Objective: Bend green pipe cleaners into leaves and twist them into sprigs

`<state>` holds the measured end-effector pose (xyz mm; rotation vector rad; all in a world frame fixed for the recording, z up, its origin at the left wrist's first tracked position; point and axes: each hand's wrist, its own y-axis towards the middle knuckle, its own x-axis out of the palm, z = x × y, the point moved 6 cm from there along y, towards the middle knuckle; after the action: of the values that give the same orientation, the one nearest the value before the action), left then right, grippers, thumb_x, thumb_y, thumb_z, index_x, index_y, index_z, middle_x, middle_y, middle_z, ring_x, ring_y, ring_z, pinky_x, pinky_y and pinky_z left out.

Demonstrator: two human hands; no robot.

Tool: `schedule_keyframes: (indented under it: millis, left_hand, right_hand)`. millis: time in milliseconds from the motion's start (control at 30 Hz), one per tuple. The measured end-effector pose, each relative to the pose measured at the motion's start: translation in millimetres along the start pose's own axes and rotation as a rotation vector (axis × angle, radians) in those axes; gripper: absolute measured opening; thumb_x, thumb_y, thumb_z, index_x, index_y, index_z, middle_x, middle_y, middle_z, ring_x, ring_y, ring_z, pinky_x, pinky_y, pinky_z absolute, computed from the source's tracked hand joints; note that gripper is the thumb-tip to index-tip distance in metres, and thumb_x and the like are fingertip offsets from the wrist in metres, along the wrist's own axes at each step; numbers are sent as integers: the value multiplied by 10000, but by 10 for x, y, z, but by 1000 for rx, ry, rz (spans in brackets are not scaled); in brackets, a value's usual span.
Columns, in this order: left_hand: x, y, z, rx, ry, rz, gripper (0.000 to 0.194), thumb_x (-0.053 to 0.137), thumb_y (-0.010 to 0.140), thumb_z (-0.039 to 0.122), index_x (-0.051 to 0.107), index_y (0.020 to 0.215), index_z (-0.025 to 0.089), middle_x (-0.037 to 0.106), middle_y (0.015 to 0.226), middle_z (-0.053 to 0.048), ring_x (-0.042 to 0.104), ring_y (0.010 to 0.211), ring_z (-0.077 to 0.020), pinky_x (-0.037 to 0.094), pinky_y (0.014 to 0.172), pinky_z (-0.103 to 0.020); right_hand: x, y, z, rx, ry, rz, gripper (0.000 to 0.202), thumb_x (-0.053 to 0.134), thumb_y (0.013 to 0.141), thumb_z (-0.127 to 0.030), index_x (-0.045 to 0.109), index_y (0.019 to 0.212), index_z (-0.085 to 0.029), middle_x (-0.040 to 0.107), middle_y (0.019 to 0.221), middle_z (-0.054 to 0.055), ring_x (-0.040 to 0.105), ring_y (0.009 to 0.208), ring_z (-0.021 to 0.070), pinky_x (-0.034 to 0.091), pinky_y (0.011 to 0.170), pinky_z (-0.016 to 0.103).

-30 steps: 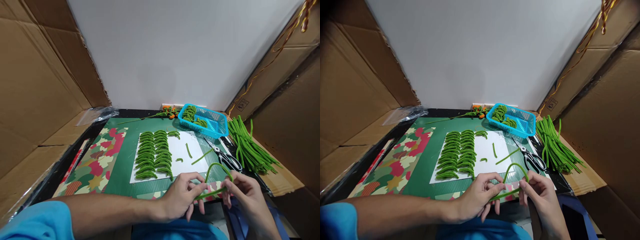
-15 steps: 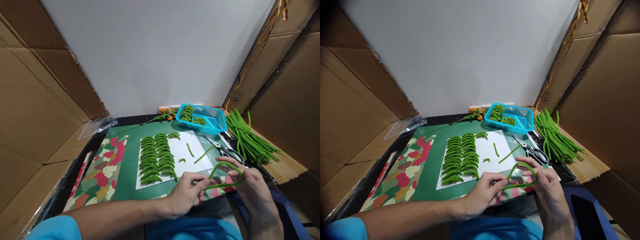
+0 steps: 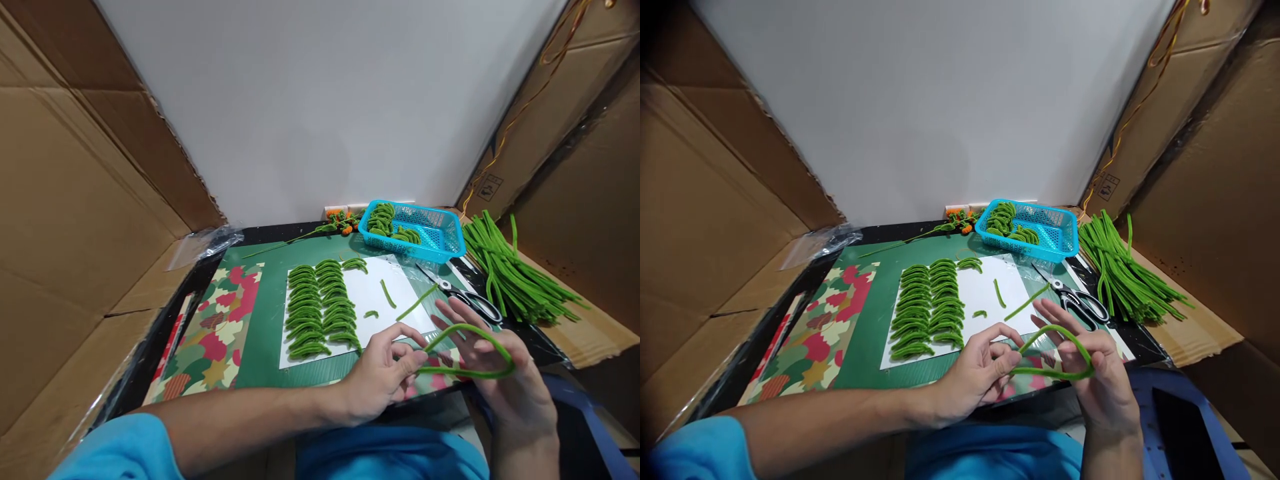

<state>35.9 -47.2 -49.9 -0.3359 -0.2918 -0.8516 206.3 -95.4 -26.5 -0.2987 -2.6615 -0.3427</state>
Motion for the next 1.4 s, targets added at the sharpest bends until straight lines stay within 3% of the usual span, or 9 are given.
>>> schedule_keyframes:
  millis: [100,233,433,600,833,1100,1400]
  left_hand:
    - [4,-1,7,3,-2,5,501,766,888,589,565,1109,187,501,632,95,391,414,-33,275,372,-127]
    - [3,-10,10,16,-8,31,530,792,857,603,597,1102,175,521,672,71,425,449,-42,251,379,-138]
    - [41,-52,-11,-60,50,8,618,748,877,647,737,1128,83,457,583,57,330,454,-37,207,402,-173]
    - [78,-64,38,-67,29,-30,620,736,869,675,722,1067,88,437,608,71,252,428,-15,158,396,-196]
    - [125,-59,153,-37,129,-103,570,622,938,696,593,811,141,535,699,28,374,418,-22,194,397,-209]
    - [78,-41,84,-61,126,-82,507,613,977,630,623,911,128,616,695,8,370,372,-18,231,354,-171]
    - [61,-24,57,-66,119,-63,500,612,984,612,589,818,142,604,672,13,447,374,-22,282,349,-142]
  right_hand:
    - [2,12,25,10,29,12,304,821,816,-588,873,875,-294,695,1424,133,620,1338,463,486,1083,696]
    - [-23,30,48,3,75,79,237,832,822,-541,872,896,-319,785,1255,112,720,1198,417,445,1126,698]
    - [-33,100,50,-43,76,242,239,869,796,-521,854,879,-297,801,1130,73,742,1125,333,450,1168,599]
    - [-83,154,80,-53,63,373,252,904,766,-467,852,905,-264,812,986,57,765,949,256,545,1058,504]
    - [-148,148,52,-96,50,414,229,873,816,-442,834,886,-227,802,1033,59,764,958,225,574,989,420]
    - [-109,151,-17,-168,56,410,266,854,858,-419,761,768,-186,776,1035,66,754,946,195,587,877,317]
    - [-156,153,9,-206,44,472,284,881,832,-431,766,794,-174,768,934,33,763,867,157,603,862,290]
